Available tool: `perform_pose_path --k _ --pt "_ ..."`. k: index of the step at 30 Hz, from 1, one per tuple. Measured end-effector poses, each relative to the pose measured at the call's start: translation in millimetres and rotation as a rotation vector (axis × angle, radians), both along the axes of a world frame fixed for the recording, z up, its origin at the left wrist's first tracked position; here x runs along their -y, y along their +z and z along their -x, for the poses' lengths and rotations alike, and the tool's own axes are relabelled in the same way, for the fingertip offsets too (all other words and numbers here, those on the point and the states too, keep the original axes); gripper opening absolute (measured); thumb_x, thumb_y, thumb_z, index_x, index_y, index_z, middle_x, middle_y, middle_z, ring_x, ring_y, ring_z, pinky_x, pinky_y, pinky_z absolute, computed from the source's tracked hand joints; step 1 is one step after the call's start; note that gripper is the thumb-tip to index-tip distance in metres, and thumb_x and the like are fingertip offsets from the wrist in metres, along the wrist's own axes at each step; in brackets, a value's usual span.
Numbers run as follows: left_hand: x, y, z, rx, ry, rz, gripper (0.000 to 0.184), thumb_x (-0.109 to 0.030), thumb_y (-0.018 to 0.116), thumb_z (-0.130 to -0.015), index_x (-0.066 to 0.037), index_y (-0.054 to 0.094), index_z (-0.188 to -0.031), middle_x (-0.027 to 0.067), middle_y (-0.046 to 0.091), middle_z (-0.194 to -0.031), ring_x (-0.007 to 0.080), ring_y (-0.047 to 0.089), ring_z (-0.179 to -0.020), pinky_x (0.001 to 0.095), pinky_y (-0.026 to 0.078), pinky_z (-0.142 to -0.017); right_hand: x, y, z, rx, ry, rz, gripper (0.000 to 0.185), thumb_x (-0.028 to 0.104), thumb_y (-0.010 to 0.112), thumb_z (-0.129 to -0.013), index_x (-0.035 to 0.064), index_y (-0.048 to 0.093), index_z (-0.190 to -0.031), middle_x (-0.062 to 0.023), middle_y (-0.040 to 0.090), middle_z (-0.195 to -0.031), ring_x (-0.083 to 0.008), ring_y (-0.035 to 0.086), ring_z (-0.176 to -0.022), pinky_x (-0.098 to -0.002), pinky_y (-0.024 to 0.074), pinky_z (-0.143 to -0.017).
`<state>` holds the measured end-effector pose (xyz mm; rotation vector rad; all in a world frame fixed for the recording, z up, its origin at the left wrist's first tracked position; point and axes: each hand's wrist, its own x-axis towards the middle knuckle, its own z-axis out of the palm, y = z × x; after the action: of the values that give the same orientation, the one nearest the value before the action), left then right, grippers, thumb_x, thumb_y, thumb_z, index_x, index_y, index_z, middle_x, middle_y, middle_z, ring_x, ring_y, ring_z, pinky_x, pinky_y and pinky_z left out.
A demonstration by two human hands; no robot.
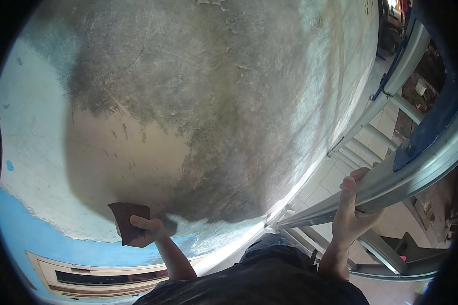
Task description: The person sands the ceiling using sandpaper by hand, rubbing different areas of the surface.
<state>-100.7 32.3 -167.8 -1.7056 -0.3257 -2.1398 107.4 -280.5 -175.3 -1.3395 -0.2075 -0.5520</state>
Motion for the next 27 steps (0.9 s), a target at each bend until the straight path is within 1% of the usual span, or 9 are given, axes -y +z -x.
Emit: perform_pose_path --k 5,8,11,12,15,17,21,24,27 --pt "0 -1 2 0.010 0.041 0.008 0.037 -0.023 0.060 -0.088 0.009 0.046 -0.103 0.0184 0.060 -0.089 0.0234 0.062 -0.070 0.0306 0.052 -0.055 0 -1 0 0.002 0.007 -0.008 0.048 0.005 0.066 -0.084 -0.0076 0.040 -0.123 -0.0089 0.057 -0.088 -0.0118 0.053 -0.072 -0.0226 0.0430 -0.064" --pt "0 0 -2 0.046 0.030 -0.021 0.040 -0.024 0.060 -0.087 0.009 0.046 -0.104 0.0189 0.060 -0.089 0.0240 0.062 -0.070 0.0313 0.052 -0.056 1 -2 0 -0.009 0.005 -0.001 0.047 0.006 0.066 -0.085 -0.0073 0.041 -0.122 -0.0086 0.057 -0.088 -0.0122 0.053 -0.072 -0.0231 0.0431 -0.066" --pt "6 6 -1 -0.046 0.039 0.029 0.034 -0.019 0.057 -0.088 0.007 0.043 -0.106 0.0219 0.059 -0.092 0.0282 0.062 -0.074 0.0335 0.052 -0.059 3 0 0 -0.005 0.033 0.033 0.041 0.008 0.065 -0.085 -0.0064 0.044 -0.117 -0.0082 0.057 -0.088 -0.0122 0.053 -0.072 -0.0236 0.0434 -0.067" --pt "7 4 1 -0.032 0.012 0.068 0.034 -0.019 0.057 -0.088 0.007 0.043 -0.106 0.0216 0.059 -0.092 0.0278 0.062 -0.075 0.0331 0.052 -0.060 2 2 1 -0.018 0.030 0.038 0.034 0.008 0.065 -0.086 -0.0056 0.048 -0.111 -0.0075 0.057 -0.087 -0.0120 0.053 -0.071 -0.0245 0.0434 -0.068" --pt "11 2 3 -0.004 -0.081 0.195 0.035 -0.019 0.058 -0.088 0.007 0.043 -0.105 0.0209 0.059 -0.092 0.0262 0.061 -0.075 0.0317 0.050 -0.060 -3 5 2 -0.032 -0.029 0.018 0.035 0.008 0.065 -0.085 -0.0061 0.047 -0.111 -0.0071 0.057 -0.087 -0.0119 0.053 -0.072 -0.0251 0.0434 -0.067" --pt "23 11 0 0.010 -0.144 0.297 0.035 -0.019 0.058 -0.088 0.006 0.043 -0.105 0.0204 0.059 -0.092 0.0250 0.061 -0.074 0.0304 0.049 -0.060 -1 3 2 -0.043 -0.015 0.030 0.041 0.008 0.066 -0.085 -0.0072 0.044 -0.116 -0.0076 0.057 -0.089 -0.0122 0.053 -0.072 -0.0252 0.0435 -0.067" --pt "30 16 2 -0.012 -0.212 0.317 0.032 -0.018 0.059 -0.087 0.006 0.044 -0.102 0.0196 0.059 -0.091 0.0231 0.060 -0.074 0.0285 0.048 -0.060 4 1 0 -0.055 0.017 0.035 0.051 0.008 0.066 -0.085 -0.0083 0.038 -0.124 -0.0086 0.058 -0.092 -0.0125 0.054 -0.073 -0.0251 0.0438 -0.067" --pt "35 17 -3 0.015 -0.273 0.325 0.031 -0.018 0.059 -0.086 0.005 0.045 -0.101 0.0195 0.060 -0.091 0.0222 0.060 -0.075 0.0282 0.048 -0.061 3 2 2 -0.058 0.016 0.034 0.052 0.007 0.066 -0.084 -0.0085 0.038 -0.125 -0.0087 0.058 -0.092 -0.0122 0.054 -0.073 -0.0249 0.0436 -0.067" --pt "41 19 -4 0.000 -0.324 0.372 0.031 -0.019 0.060 -0.086 0.005 0.046 -0.101 0.0197 0.060 -0.093 0.0215 0.061 -0.077 0.0280 0.049 -0.063 5 -1 -1 -0.002 0.038 0.050 0.052 0.007 0.066 -0.084 -0.0082 0.038 -0.125 -0.0083 0.058 -0.092 -0.0115 0.054 -0.072 -0.0246 0.0435 -0.067"
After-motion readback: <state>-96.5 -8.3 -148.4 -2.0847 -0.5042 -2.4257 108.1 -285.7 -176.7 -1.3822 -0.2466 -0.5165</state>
